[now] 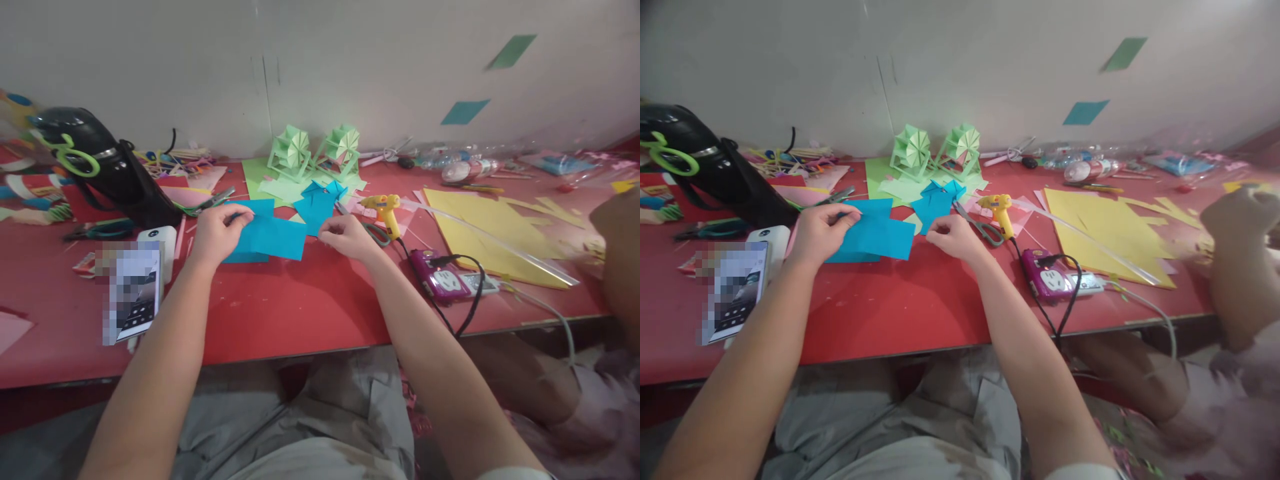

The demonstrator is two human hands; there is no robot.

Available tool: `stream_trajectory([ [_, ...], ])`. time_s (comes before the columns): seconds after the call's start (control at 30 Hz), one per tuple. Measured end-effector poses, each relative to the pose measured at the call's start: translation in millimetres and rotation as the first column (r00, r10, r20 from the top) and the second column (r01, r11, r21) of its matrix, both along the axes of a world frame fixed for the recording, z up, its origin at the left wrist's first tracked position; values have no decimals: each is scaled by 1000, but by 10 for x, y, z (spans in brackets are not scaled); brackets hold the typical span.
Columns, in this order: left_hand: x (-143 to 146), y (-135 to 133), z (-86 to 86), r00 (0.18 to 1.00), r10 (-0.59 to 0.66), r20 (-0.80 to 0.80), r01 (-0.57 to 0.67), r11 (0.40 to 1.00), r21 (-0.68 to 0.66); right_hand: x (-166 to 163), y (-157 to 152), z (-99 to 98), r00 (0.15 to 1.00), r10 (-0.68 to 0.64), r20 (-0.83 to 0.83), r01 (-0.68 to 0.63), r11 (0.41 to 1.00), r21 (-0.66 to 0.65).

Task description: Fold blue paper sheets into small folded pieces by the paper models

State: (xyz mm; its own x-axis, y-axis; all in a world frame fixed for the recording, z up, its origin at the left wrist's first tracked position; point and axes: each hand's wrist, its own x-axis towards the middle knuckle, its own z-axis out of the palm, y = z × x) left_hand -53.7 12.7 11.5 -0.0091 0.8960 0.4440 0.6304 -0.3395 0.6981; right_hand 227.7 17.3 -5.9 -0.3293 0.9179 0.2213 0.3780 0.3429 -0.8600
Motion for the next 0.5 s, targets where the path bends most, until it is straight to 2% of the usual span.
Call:
stream_trajectory([
  [0.07,-49,16,-2,997,78,20,-78,997,6,2,17,-7,995,-90,-53,90,996,-4],
  [0.13,-40,33,-25,992,111,65,-112,994,13,-39,8,-1,982,-123,-143,119,992,-34],
  [0.27,131,55,-109,978,78,195,-78,997,-7,-172,-58,6,958,-74,-277,16,978,-206],
  [0.4,300,21,-143,932,18,361,51,982,-181,-189,-48,-33,932,-83,-352,-10,967,-256],
  [0.5,347,-44,-110,883,-100,459,273,905,-327,-133,8,-55,882,-160,-444,41,963,-266],
])
